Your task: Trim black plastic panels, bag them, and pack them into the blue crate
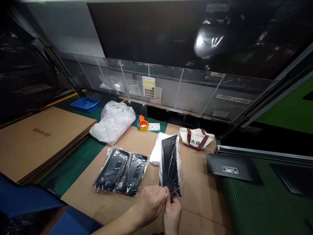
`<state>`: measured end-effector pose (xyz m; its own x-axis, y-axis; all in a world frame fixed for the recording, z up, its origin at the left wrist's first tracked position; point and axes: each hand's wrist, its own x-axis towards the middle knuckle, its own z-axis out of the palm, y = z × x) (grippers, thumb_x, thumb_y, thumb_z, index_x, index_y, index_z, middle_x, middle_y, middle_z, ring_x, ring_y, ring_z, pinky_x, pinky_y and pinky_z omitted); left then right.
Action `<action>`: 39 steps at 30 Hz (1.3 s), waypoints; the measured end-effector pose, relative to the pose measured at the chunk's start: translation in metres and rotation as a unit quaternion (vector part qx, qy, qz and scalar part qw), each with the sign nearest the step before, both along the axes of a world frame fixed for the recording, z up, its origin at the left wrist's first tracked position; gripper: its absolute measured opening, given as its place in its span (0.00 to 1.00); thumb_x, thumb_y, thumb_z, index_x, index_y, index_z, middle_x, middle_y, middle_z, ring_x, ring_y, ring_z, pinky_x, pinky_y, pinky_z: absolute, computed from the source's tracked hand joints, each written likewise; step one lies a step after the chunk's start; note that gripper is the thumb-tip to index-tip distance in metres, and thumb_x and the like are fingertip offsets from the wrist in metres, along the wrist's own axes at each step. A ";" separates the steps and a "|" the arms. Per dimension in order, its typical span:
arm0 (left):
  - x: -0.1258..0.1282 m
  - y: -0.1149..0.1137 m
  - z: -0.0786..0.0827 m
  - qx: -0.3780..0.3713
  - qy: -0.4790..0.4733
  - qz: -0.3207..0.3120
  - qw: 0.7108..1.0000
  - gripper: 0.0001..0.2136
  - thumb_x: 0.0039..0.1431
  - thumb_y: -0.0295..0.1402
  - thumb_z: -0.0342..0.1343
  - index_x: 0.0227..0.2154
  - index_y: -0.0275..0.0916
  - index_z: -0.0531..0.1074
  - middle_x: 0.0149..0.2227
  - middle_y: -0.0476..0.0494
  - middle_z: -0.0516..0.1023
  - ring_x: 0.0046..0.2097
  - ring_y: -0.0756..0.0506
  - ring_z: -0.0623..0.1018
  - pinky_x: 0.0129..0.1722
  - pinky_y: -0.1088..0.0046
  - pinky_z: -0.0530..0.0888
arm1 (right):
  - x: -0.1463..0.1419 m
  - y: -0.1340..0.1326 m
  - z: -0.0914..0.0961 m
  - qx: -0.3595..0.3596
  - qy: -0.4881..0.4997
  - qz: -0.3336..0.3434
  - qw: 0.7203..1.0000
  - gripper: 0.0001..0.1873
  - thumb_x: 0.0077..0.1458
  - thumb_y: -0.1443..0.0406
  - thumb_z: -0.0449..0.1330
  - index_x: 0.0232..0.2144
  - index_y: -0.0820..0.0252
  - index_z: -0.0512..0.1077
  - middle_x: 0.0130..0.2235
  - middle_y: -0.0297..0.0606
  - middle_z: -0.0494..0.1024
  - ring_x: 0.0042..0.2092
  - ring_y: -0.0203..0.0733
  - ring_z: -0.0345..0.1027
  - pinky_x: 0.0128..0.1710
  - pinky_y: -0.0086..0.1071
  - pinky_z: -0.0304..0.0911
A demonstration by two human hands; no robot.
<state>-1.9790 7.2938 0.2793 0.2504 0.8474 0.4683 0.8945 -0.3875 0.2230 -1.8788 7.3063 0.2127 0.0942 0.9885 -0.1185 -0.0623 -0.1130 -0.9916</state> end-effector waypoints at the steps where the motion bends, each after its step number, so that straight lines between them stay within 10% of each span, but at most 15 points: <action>1: 0.000 -0.002 0.002 -0.007 -0.043 0.010 0.999 0.10 0.58 0.27 0.41 0.23 0.37 0.62 0.24 0.45 0.68 0.26 0.48 0.67 0.23 0.73 0.61 | 0.000 -0.001 -0.001 0.017 -0.042 0.027 0.999 0.21 0.45 0.49 0.58 0.25 0.63 0.70 0.23 0.40 0.76 0.26 0.43 0.69 0.25 0.31 0.64; 5: -0.005 -0.010 0.007 -0.086 -0.317 0.049 0.943 0.08 0.60 0.29 0.42 0.31 0.36 0.66 0.42 0.38 0.68 0.43 0.45 0.70 0.41 0.69 0.67 | -0.004 0.001 0.006 0.092 -0.162 0.125 0.975 0.22 0.55 0.54 0.49 0.43 0.64 0.70 0.41 0.47 0.77 0.39 0.48 0.72 0.37 0.36 0.67; 10: -0.010 -0.019 -0.016 -0.169 -0.663 0.065 0.727 0.11 0.53 0.35 0.54 0.38 0.40 0.62 0.46 0.39 0.69 0.44 0.44 0.73 0.44 0.67 0.69 | -0.019 0.016 0.015 0.308 -0.319 0.169 0.880 0.24 0.59 0.67 0.43 0.58 0.61 0.53 0.60 0.45 0.56 0.60 0.47 0.48 0.54 0.45 0.55; 13: -0.021 -0.019 -0.028 -0.158 -0.749 0.105 0.634 0.23 0.50 0.35 0.58 0.48 0.39 0.59 0.46 0.37 0.71 0.46 0.43 0.72 0.47 0.65 0.67 | -0.033 0.019 0.013 0.412 -0.392 0.192 0.800 0.27 0.57 0.73 0.44 0.59 0.58 0.51 0.61 0.42 0.55 0.62 0.48 0.42 0.55 0.48 0.53; 17: -0.043 -0.024 -0.032 -0.133 -0.781 0.156 0.590 0.16 0.50 0.37 0.57 0.41 0.35 0.67 0.45 0.39 0.73 0.48 0.42 0.71 0.48 0.67 0.67 | -0.045 0.015 0.014 0.457 -0.403 0.251 0.752 0.29 0.53 0.76 0.46 0.57 0.56 0.56 0.61 0.40 0.55 0.63 0.51 0.38 0.56 0.53 0.50; 24: -0.078 -0.045 -0.034 -0.146 -0.778 0.261 0.552 0.19 0.41 0.42 0.62 0.32 0.37 0.65 0.22 0.52 0.71 0.22 0.50 0.71 0.20 0.76 0.68 | -0.031 0.022 0.026 0.357 -0.269 0.259 0.856 0.28 0.55 0.70 0.48 0.58 0.54 0.52 0.60 0.40 0.55 0.61 0.48 0.45 0.56 0.49 0.51; 30: -0.105 -0.052 -0.063 -0.244 -0.732 0.252 0.584 0.18 0.43 0.47 0.60 0.26 0.38 0.62 0.12 0.57 0.61 0.14 0.55 0.60 0.14 0.81 0.57 | -0.011 0.046 -0.010 0.017 -0.039 0.241 0.970 0.24 0.44 0.58 0.62 0.45 0.59 0.69 0.45 0.42 0.74 0.43 0.46 0.68 0.44 0.40 0.64; 39: -0.145 -0.060 -0.100 -0.265 -0.692 0.340 0.578 0.26 0.31 0.53 0.61 0.25 0.38 0.61 0.09 0.62 0.53 0.11 0.58 0.51 0.14 0.82 0.47 | 0.114 0.131 -0.069 -0.092 0.059 -0.140 0.984 0.20 0.46 0.60 0.62 0.41 0.63 0.65 0.37 0.37 0.73 0.37 0.39 0.69 0.36 0.33 0.65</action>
